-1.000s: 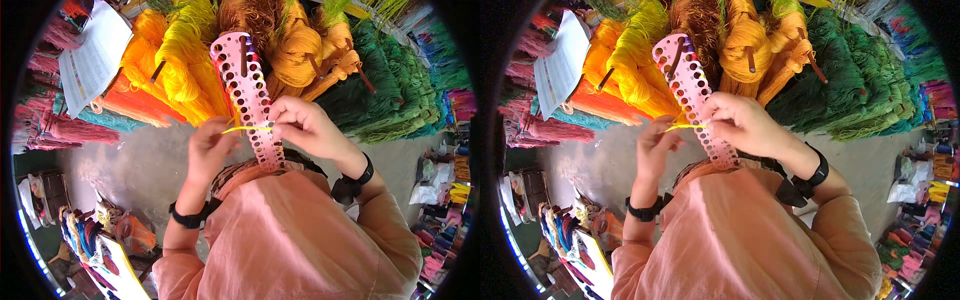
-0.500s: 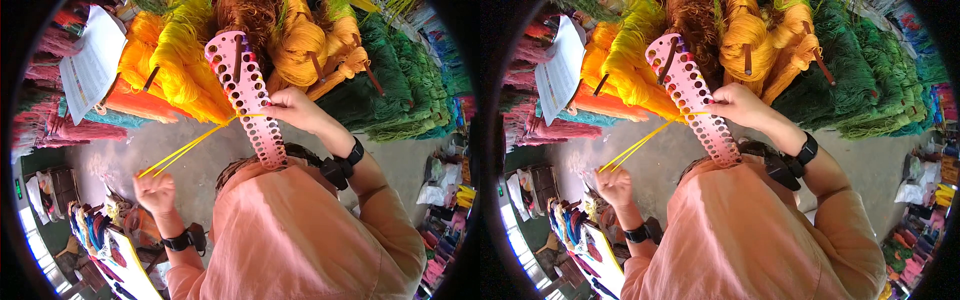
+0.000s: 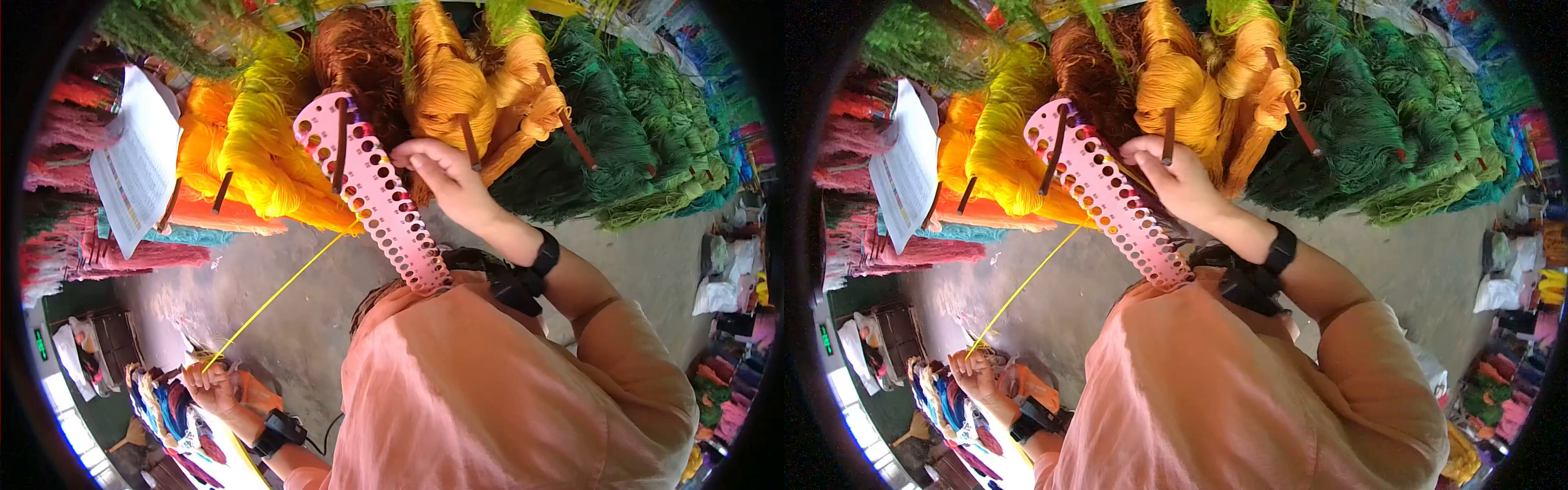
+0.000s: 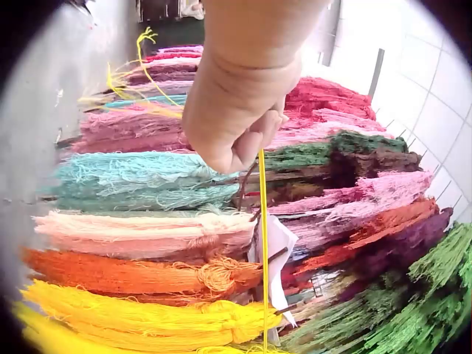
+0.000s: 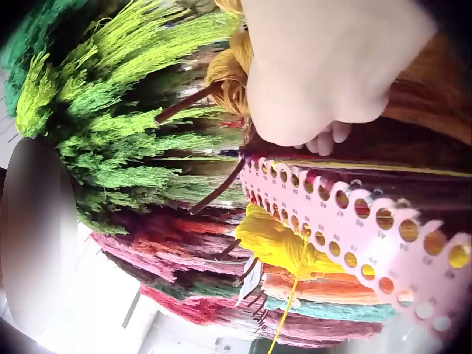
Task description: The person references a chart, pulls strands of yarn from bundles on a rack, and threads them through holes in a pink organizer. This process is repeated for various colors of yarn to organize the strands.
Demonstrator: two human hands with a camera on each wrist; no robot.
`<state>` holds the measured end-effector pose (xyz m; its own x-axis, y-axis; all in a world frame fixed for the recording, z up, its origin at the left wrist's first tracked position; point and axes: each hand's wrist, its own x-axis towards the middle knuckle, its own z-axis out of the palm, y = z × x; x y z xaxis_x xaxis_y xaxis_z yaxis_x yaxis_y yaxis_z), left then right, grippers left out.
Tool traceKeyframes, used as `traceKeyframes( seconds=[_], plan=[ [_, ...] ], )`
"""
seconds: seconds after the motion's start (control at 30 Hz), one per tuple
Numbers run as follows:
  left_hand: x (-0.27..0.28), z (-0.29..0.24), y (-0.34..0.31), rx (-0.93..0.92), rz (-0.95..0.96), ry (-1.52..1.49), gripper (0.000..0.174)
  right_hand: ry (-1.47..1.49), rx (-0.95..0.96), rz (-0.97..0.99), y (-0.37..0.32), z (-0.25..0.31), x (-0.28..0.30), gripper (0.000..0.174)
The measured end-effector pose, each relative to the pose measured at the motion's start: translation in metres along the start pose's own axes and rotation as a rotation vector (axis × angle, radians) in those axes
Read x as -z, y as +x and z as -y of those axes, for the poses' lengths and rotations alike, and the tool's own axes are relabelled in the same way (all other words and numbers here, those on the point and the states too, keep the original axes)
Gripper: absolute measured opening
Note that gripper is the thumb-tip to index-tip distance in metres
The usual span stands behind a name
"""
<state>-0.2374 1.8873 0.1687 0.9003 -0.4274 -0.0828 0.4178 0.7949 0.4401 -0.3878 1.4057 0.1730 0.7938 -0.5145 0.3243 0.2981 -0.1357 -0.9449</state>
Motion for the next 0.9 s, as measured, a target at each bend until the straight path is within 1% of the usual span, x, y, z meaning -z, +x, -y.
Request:
traceKeyframes(
  seconds=[0.03, 0.1, 0.17, 0.2, 0.3, 0.43, 0.47, 0.5, 0.57, 0.63, 0.67, 0.77, 0.8, 0.9],
  plan=[
    [-0.006, 0.001, 0.000, 0.006, -0.009, -0.016, 0.028, 0.009, 0.042, -0.009, 0.002, -0.001, -0.004, 0.017],
    [-0.020, 0.006, -0.002, 0.021, -0.027, -0.048, 0.028, 0.044, 0.037, -0.041, 0.007, -0.001, -0.009, 0.015],
    [-0.016, -0.001, -0.003, 0.006, -0.038, 0.012, 0.028, -0.044, 0.074, 0.036, 0.012, -0.007, -0.007, 0.014],
    [-0.015, -0.004, -0.002, 0.008, -0.037, 0.031, 0.028, 0.084, -0.087, 0.071, 0.013, -0.012, -0.007, 0.014],
    [-0.017, -0.008, 0.001, 0.011, -0.042, 0.031, 0.028, 0.143, -0.180, 0.288, 0.014, -0.015, 0.009, 0.021],
    [-0.034, -0.008, -0.001, 0.000, -0.017, 0.040, 0.028, 0.068, -0.269, 0.275, 0.006, -0.014, 0.022, 0.015],
    [-0.038, -0.010, -0.001, -0.008, -0.010, 0.045, 0.028, 0.056, -0.241, 0.235, 0.004, -0.008, 0.023, 0.013],
    [-0.043, -0.012, -0.002, -0.016, -0.003, 0.050, 0.028, 0.059, -0.269, 0.233, 0.002, -0.008, 0.025, 0.013],
    [-0.061, -0.012, -0.001, -0.005, 0.096, 0.054, 0.027, 0.064, -0.323, 0.232, -0.001, -0.006, 0.030, 0.013],
    [-0.085, -0.006, -0.002, -0.010, 0.158, 0.094, 0.027, 0.039, -0.301, 0.209, -0.004, -0.002, 0.033, 0.012],
    [-0.085, -0.015, -0.002, -0.076, 0.067, 0.123, 0.026, 0.025, -0.289, 0.199, -0.005, 0.001, 0.034, 0.011],
    [-0.119, -0.001, -0.004, 0.048, 0.271, 0.084, 0.033, 0.051, -0.324, 0.193, -0.009, 0.007, 0.036, 0.007],
    [-0.125, 0.000, -0.004, 0.042, 0.283, 0.067, 0.035, 0.075, -0.301, 0.198, -0.010, 0.005, 0.037, 0.009],
    [-0.143, 0.006, -0.006, 0.060, 0.374, 0.006, 0.036, 0.107, -0.504, 0.219, -0.013, 0.028, 0.040, 0.013]
  ],
)
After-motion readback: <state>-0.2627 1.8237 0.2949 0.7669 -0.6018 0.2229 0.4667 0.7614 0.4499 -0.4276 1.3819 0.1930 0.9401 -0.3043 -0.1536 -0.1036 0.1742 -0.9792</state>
